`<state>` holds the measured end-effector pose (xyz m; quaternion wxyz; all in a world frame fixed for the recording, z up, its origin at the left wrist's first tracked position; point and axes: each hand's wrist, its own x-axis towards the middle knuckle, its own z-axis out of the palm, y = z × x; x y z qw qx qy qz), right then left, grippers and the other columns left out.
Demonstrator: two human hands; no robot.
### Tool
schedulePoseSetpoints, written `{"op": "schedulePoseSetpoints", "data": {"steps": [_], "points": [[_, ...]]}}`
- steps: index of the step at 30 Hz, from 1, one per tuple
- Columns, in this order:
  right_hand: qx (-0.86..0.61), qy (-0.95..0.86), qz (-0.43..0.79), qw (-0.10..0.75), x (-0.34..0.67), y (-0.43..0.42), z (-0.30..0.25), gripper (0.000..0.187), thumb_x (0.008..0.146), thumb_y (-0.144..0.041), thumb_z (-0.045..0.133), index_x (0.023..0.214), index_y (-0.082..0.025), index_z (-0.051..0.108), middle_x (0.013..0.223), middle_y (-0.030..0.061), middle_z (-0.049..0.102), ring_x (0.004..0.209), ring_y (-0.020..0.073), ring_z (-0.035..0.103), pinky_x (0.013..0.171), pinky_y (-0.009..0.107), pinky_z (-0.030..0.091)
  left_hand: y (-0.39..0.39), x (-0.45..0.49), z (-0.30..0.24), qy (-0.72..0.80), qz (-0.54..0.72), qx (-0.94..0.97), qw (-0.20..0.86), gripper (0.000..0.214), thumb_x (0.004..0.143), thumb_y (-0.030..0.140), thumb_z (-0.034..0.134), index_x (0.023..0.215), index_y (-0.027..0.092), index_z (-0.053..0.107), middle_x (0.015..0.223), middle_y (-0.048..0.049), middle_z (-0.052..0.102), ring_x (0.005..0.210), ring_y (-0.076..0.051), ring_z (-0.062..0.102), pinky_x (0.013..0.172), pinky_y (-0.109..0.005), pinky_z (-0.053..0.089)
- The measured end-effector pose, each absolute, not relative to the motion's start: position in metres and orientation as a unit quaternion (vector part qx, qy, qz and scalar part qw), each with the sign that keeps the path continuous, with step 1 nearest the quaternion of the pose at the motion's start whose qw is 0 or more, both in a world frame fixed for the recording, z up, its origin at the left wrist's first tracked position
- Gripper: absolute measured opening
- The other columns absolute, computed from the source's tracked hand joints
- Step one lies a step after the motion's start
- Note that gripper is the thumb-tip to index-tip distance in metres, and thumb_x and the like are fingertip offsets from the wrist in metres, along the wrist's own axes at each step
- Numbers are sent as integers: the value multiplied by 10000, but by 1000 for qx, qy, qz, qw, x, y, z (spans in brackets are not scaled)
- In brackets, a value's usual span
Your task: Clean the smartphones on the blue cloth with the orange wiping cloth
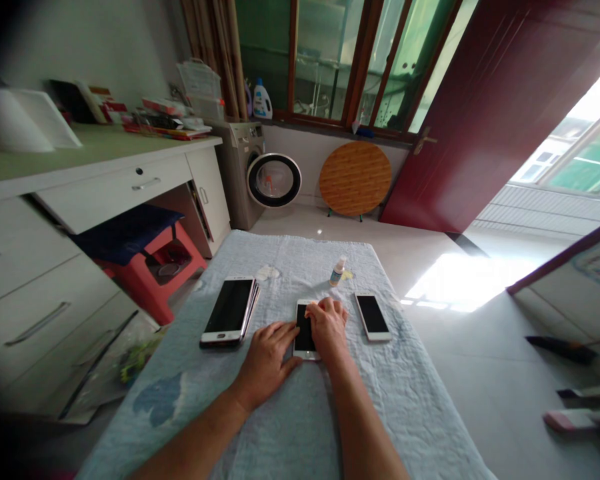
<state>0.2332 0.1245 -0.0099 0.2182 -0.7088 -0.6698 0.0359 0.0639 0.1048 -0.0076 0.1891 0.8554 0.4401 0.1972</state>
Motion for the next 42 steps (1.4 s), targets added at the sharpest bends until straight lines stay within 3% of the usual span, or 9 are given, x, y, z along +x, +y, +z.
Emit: {"op": "schedulePoseSetpoints", "data": {"steps": [6,11,20,27,36,42], "points": [[-645,-727,124,200,232,117,4,206,912,-217,524,846,-263,714,937,31,586,928,191,474,829,331,319,104,62,-8,442,214,850,192,482,876,419,621,1316,246,524,1336,-53,575,1224,-271,469,1027,-428,356],[-587,-764,199,177,239,111,10,213,892,-171,528,808,-238,711,908,16,584,892,163,502,838,299,346,102,61,-7,453,205,850,171,431,854,436,653,1238,255,579,1277,-49,598,1180,-276,489,1006,-422,368],[-622,-747,122,198,233,138,6,230,889,-135,519,894,-218,733,907,42,595,887,163,529,849,264,381,100,61,-4,449,202,859,142,391,861,446,646,1183,227,613,1169,-54,620,1079,-270,513,951,-423,388],[-658,-725,78,186,224,167,4,225,920,-189,502,951,-200,725,940,59,622,919,167,563,869,242,382,102,62,-11,420,228,866,144,283,870,342,659,1145,275,649,1186,-26,619,1078,-244,507,946,-410,396],[-606,-754,190,170,223,139,17,234,858,-126,528,922,-192,744,907,47,636,848,140,584,805,221,409,102,61,-8,424,243,859,149,234,855,317,677,1083,263,671,1175,-37,638,1044,-250,536,897,-415,418],[-592,-751,243,165,229,110,22,235,866,-164,526,936,-202,747,852,39,626,815,146,573,767,243,412,106,59,-17,434,269,843,170,238,893,371,601,1069,211,619,1035,-55,654,996,-250,565,860,-387,436]]}}
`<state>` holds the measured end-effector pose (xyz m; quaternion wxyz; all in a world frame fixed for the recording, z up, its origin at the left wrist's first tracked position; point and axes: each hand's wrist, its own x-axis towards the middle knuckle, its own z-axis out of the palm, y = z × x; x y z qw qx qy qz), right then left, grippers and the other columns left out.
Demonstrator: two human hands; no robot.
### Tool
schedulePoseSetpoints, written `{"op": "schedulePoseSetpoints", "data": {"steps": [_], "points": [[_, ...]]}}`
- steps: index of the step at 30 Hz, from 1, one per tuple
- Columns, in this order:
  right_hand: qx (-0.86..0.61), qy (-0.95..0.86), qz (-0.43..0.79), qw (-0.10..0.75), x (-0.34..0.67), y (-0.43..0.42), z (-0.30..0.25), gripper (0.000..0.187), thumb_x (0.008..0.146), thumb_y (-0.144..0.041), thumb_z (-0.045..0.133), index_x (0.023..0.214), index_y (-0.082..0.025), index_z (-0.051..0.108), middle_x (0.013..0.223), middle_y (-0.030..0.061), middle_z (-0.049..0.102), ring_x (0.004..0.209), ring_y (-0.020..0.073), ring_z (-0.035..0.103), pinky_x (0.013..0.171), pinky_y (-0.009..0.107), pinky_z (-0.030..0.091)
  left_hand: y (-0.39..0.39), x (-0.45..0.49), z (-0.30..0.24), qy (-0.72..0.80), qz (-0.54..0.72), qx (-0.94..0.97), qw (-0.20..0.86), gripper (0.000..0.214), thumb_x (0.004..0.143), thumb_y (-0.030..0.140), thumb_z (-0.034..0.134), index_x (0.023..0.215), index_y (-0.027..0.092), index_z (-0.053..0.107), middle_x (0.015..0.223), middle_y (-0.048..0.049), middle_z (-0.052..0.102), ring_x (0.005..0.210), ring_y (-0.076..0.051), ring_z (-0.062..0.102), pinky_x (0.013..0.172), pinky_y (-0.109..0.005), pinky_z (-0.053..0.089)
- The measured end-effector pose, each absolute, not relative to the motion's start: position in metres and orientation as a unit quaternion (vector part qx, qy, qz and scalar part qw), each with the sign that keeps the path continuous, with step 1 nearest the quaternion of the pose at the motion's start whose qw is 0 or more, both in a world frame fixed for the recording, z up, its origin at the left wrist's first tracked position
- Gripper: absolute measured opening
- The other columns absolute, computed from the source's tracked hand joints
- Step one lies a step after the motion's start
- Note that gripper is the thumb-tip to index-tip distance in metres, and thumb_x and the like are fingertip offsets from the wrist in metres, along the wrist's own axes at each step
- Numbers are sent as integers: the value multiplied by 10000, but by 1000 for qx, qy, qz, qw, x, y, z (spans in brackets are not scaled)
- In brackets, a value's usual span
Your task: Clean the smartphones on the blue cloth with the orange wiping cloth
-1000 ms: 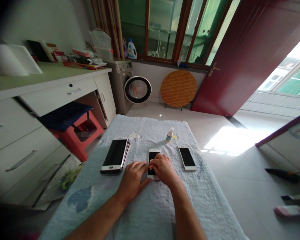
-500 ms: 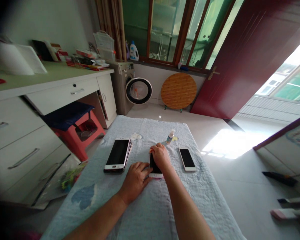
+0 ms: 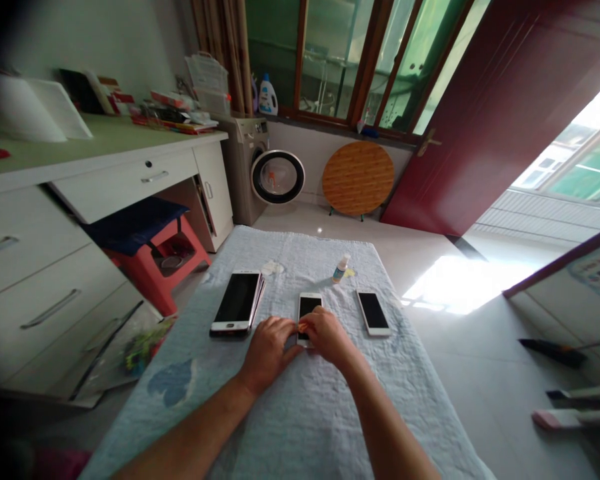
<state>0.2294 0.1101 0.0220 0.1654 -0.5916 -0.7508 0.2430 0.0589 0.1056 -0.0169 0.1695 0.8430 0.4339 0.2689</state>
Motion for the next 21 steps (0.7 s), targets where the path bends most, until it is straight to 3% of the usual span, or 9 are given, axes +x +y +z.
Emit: {"op": "schedulePoseSetpoints", "data": {"steps": [4,7,13,21], "points": [[-592,-749,243,169,222,97,20,234,835,-115,530,914,-195,735,883,38,588,815,135,558,766,233,403,109,59,-25,443,304,826,171,548,878,397,598,1345,177,414,1203,-112,610,1094,-272,552,918,-421,435],[-580,-757,247,173,217,88,21,237,836,-97,519,903,-192,725,884,34,562,806,127,546,756,222,400,110,59,-24,425,293,835,191,635,880,389,596,1422,194,329,1215,-104,628,1136,-269,540,949,-438,427],[-594,-751,242,160,237,73,26,209,864,-140,515,856,-198,716,864,29,559,804,132,549,757,226,392,110,59,-21,420,269,846,187,364,837,352,684,1182,253,626,1287,-35,624,1161,-261,513,980,-436,414],[-625,-735,224,136,255,73,22,255,827,-103,501,855,-204,734,864,31,567,818,135,555,761,225,384,110,60,-22,418,267,850,179,334,820,282,712,1149,263,660,1297,-24,621,1160,-261,510,979,-449,412]]}}
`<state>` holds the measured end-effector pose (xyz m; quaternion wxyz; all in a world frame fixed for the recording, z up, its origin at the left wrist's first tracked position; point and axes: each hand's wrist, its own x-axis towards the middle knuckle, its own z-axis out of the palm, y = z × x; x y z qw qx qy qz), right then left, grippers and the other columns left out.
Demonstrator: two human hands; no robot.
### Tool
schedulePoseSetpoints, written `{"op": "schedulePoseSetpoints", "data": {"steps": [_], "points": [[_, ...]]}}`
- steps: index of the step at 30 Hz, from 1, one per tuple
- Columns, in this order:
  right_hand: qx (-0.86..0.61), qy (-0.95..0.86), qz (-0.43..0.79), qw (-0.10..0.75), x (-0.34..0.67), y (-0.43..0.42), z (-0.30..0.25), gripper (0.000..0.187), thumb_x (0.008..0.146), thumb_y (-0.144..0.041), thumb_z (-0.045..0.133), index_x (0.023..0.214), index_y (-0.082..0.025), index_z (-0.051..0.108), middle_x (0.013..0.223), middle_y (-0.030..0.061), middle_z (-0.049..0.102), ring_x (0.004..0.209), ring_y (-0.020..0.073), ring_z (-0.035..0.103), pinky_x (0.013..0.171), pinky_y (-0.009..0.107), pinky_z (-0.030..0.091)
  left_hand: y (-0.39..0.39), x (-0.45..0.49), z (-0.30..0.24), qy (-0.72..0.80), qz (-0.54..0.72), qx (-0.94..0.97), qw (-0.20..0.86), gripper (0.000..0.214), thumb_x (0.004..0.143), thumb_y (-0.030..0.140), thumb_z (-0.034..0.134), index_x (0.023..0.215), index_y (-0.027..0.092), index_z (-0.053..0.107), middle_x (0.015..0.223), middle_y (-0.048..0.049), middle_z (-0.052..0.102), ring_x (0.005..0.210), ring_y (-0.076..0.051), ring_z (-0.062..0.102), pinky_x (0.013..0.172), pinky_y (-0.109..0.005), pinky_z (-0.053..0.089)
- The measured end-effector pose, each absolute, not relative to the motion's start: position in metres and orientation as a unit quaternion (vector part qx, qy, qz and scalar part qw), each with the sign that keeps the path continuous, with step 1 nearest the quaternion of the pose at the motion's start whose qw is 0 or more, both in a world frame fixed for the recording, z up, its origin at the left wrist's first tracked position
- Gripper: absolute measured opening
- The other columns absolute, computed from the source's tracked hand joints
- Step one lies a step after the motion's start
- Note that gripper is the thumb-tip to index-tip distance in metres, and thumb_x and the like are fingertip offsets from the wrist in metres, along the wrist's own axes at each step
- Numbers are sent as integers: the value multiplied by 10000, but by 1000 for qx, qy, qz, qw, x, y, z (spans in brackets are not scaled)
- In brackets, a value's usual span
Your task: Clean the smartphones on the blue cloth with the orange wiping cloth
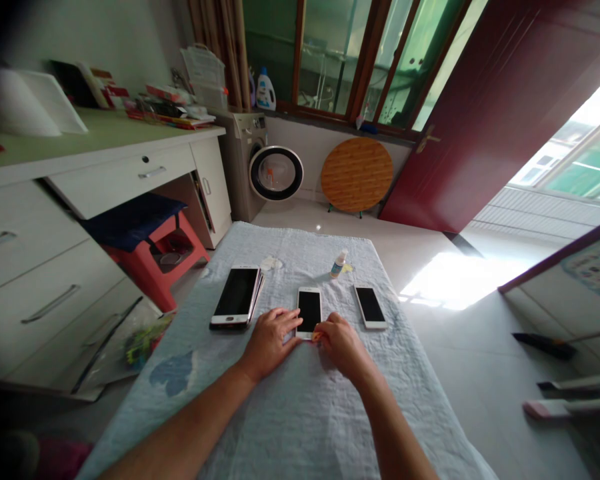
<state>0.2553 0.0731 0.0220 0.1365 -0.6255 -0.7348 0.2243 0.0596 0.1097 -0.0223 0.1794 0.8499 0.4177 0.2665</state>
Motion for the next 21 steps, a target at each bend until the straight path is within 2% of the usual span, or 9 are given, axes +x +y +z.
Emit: {"op": "schedulePoseSetpoints", "data": {"steps": [3,7,11,15,18,21], "points": [[-622,-740,218,132,247,78,21,231,835,-115,510,861,-195,725,862,30,562,808,132,550,745,222,380,108,60,-20,412,259,856,173,274,854,293,677,1123,241,671,1260,-44,629,1143,-258,520,968,-435,420],[-616,-746,210,138,239,96,24,237,863,-126,501,899,-197,724,867,34,573,799,131,552,749,220,390,105,59,-16,400,248,870,148,135,887,266,632,1002,230,693,1106,-47,640,1018,-226,551,890,-382,449],[-630,-746,143,161,229,130,31,250,912,-162,475,963,-201,716,917,53,585,852,147,553,803,230,403,104,58,-14,389,230,884,118,72,877,218,636,923,235,689,950,-28,625,901,-206,548,803,-349,454],[-631,-764,84,99,216,165,31,290,941,-186,440,1052,-207,707,998,81,578,918,168,539,862,247,385,104,59,-12,387,208,894,91,60,886,223,626,911,229,680,869,-28,616,839,-201,545,747,-337,440],[-637,-765,81,40,210,177,26,271,932,-187,451,1002,-205,712,1011,89,567,911,179,535,840,260,385,103,61,-10,391,198,896,72,62,894,245,619,873,215,670,821,-32,611,819,-205,547,729,-339,423],[-628,-773,85,24,208,176,23,236,916,-182,477,965,-198,707,1009,86,561,906,175,532,805,254,382,102,62,-10,392,198,896,61,77,897,250,614,852,209,660,800,-32,615,808,-210,552,716,-344,405]]}}
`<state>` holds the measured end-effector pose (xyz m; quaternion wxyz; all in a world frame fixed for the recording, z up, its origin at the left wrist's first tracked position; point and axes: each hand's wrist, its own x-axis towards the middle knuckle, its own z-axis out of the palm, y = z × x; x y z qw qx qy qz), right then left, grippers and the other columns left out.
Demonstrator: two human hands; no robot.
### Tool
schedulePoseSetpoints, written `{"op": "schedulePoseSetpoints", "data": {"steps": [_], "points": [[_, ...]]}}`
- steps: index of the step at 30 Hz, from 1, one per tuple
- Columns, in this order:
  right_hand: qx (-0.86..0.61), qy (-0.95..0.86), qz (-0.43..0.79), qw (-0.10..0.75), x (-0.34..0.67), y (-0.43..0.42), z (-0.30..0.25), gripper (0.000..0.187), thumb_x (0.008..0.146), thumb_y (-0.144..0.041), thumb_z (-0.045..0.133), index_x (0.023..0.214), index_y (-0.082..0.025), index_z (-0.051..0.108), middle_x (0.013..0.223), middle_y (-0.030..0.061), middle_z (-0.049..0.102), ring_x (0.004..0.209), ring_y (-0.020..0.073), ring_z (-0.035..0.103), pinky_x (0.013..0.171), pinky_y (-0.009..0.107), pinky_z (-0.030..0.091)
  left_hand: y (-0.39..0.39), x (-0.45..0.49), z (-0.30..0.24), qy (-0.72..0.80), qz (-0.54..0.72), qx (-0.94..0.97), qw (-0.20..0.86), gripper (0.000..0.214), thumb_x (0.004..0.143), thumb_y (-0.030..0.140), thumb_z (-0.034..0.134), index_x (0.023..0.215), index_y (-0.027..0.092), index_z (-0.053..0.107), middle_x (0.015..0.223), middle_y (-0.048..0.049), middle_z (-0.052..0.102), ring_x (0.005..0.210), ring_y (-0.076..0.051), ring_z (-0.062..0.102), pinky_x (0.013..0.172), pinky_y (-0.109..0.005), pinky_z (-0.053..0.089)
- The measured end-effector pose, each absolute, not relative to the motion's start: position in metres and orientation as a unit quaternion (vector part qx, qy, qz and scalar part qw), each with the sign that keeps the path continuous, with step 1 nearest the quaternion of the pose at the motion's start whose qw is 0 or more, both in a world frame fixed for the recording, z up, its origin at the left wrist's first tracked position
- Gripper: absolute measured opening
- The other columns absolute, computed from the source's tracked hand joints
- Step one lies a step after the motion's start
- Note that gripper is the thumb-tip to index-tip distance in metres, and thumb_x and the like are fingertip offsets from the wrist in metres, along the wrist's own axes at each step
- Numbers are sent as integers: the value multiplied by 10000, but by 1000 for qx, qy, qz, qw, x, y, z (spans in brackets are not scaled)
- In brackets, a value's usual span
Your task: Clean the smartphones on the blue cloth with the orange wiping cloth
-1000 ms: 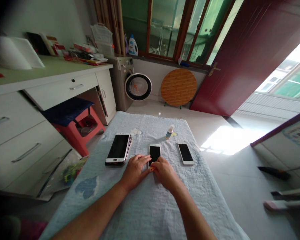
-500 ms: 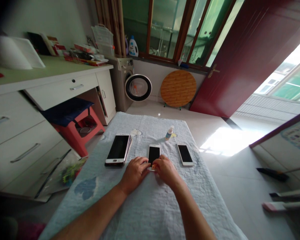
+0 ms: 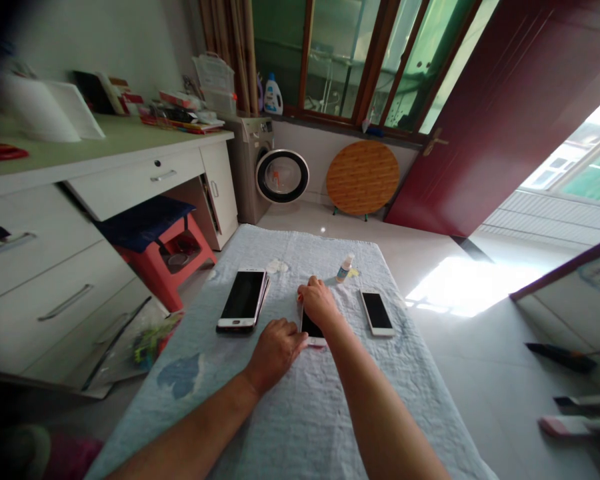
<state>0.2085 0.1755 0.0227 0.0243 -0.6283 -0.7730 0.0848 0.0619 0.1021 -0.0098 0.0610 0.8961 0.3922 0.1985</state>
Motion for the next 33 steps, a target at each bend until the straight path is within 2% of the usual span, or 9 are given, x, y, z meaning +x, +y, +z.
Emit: {"op": "schedulePoseSetpoints", "data": {"steps": [7,15,19,24,26,30,33], "points": [[-590,-799,117,-1,205,147,28,161,867,-191,558,867,-194,719,965,77,571,903,177,525,745,246,373,99,65,-14,386,203,899,38,109,912,222,577,838,198,653,802,-51,658,806,-230,581,722,-375,390],[-514,-837,179,-47,207,128,37,200,797,-128,588,877,-210,753,845,60,587,794,169,521,667,247,358,96,66,-16,378,196,904,35,148,912,124,523,895,196,651,801,-51,676,735,-215,611,673,-363,385],[-518,-838,165,-44,209,135,36,158,760,-145,648,856,-210,755,868,67,599,831,182,531,681,246,370,97,67,-17,379,196,904,30,144,918,145,522,849,180,643,755,-56,666,719,-215,617,669,-358,390],[-579,-805,127,-1,213,161,28,214,873,-166,534,883,-218,741,950,76,601,891,174,551,759,244,394,97,68,-14,382,183,906,16,127,924,177,531,865,179,643,704,-43,643,712,-216,607,686,-367,412],[-596,-794,118,1,213,174,26,235,887,-170,506,901,-209,737,961,88,594,906,183,552,771,252,398,97,68,-12,392,191,900,15,119,919,192,545,852,187,643,752,-48,647,758,-226,603,700,-378,429],[-612,-783,110,3,213,192,24,263,886,-140,478,944,-189,729,1001,106,588,903,180,554,791,253,403,97,69,-15,398,255,881,17,45,865,168,615,847,190,650,1099,-93,645,1012,-259,576,847,-429,451],[-623,-775,109,4,214,199,24,267,889,-144,473,963,-186,726,1019,114,590,880,176,566,773,246,409,99,69,-19,387,280,878,37,67,845,136,639,877,192,658,1124,-88,659,1070,-254,575,910,-436,449]]}}
